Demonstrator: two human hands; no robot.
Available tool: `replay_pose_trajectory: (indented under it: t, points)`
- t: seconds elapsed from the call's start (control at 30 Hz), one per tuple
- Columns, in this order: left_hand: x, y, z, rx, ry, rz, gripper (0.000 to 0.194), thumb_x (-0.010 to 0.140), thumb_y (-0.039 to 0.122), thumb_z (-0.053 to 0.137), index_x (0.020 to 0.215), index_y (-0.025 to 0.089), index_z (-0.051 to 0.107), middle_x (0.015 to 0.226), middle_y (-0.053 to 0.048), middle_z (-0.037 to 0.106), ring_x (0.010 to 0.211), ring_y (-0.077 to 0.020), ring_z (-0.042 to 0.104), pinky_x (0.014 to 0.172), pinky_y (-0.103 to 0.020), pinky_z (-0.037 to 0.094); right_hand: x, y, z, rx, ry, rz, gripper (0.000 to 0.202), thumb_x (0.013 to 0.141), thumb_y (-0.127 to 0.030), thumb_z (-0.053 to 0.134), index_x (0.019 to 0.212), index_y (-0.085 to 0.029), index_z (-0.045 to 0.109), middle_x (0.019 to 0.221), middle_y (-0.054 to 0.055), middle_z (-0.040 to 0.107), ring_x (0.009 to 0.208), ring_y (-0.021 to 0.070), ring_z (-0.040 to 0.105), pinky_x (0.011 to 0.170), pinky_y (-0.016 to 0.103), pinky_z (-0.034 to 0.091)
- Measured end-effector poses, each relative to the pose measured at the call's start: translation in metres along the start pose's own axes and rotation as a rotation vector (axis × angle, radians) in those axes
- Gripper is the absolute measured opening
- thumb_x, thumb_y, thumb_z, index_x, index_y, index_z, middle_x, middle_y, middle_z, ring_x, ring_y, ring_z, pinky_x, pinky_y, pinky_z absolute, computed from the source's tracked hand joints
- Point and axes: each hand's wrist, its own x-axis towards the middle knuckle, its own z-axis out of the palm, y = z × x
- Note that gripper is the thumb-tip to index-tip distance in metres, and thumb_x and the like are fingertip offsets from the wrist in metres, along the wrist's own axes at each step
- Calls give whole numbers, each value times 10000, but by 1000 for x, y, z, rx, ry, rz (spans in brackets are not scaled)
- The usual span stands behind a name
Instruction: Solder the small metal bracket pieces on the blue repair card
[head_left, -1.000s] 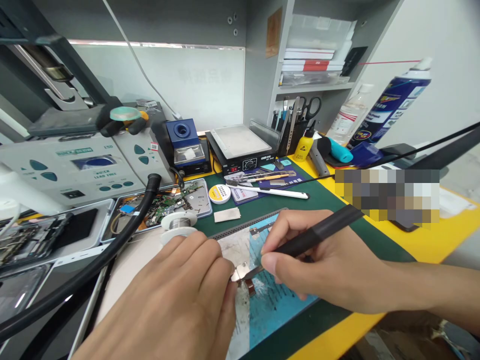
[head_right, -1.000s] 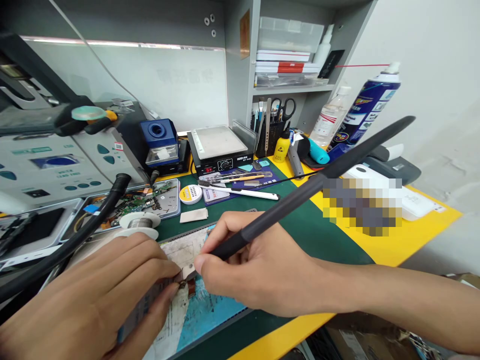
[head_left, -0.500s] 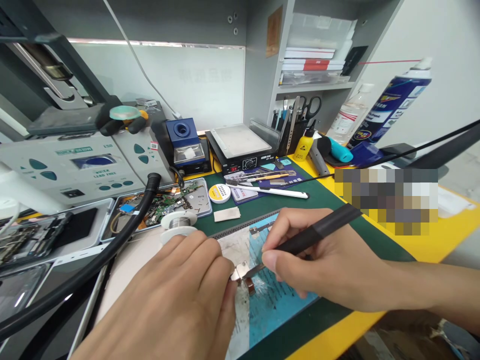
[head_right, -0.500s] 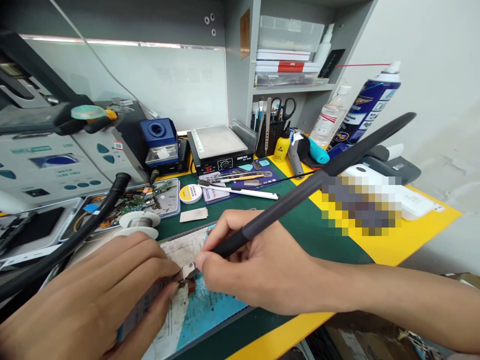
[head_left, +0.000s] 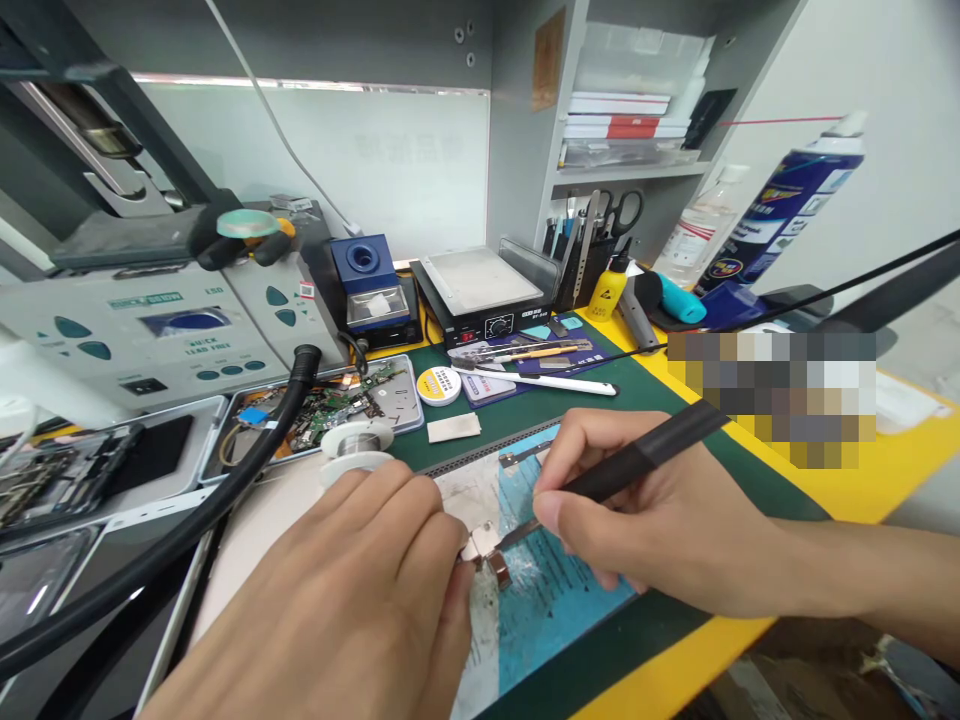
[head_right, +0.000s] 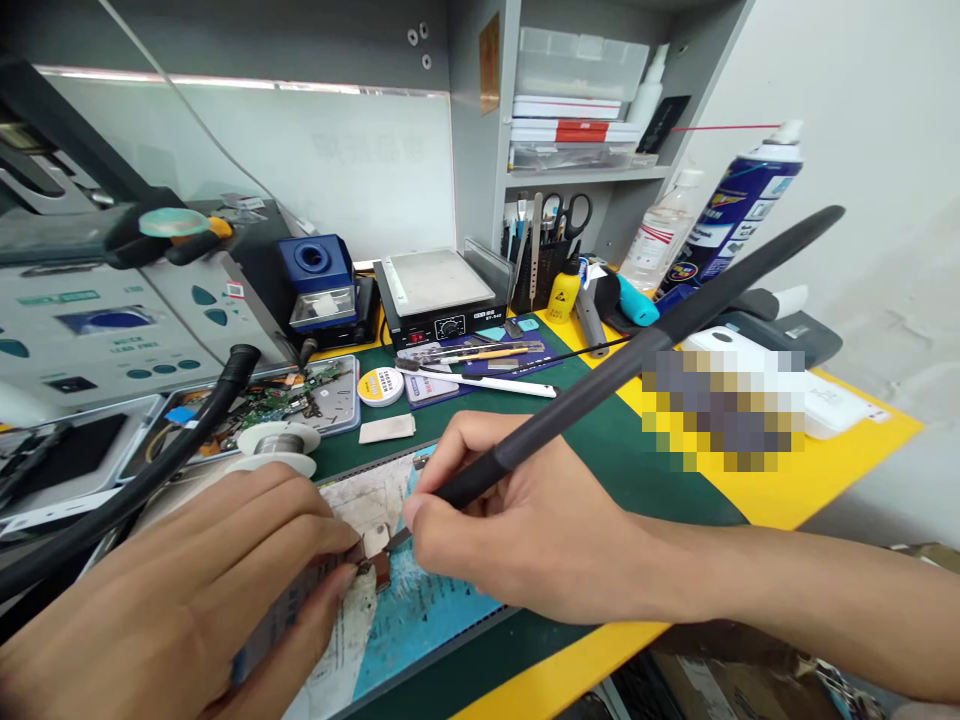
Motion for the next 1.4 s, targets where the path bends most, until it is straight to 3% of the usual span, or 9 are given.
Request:
replay_pose_trajectory:
  t: [1.07, 1.27, 1.4]
  points:
    - [-1, 0, 0, -39, -45, -17, 250, 983, 212, 468, 753, 231, 564, 740, -11, 567, 718, -230, 486, 664, -391, 322, 0, 2, -1, 95, 5, -4, 180, 728, -98, 722, 717, -202, 576, 491, -81, 532, 394, 59, 471, 345, 135, 383]
    - [0, 0, 2, -37, -36, -22, 197, 991, 220, 462, 925, 236, 647, 795, -11, 597, 740, -233, 500, 673, -401, 325, 2, 4, -1, 88, 11, -30, 163, 756, -121, 707, 723, -212, 576, 489, -81, 536, 384, 59, 467, 333, 135, 379]
    - [-1, 1, 1, -47, -49, -30, 194, 981, 210, 475, 854, 239, 619, 758, -6, 561, 731, -233, 496, 665, -402, 337, 4, 3, 0, 88, 23, -22, 167, 744, -119, 706, 718, -222, 577, 475, -83, 535, 370, 62, 460, 323, 138, 373]
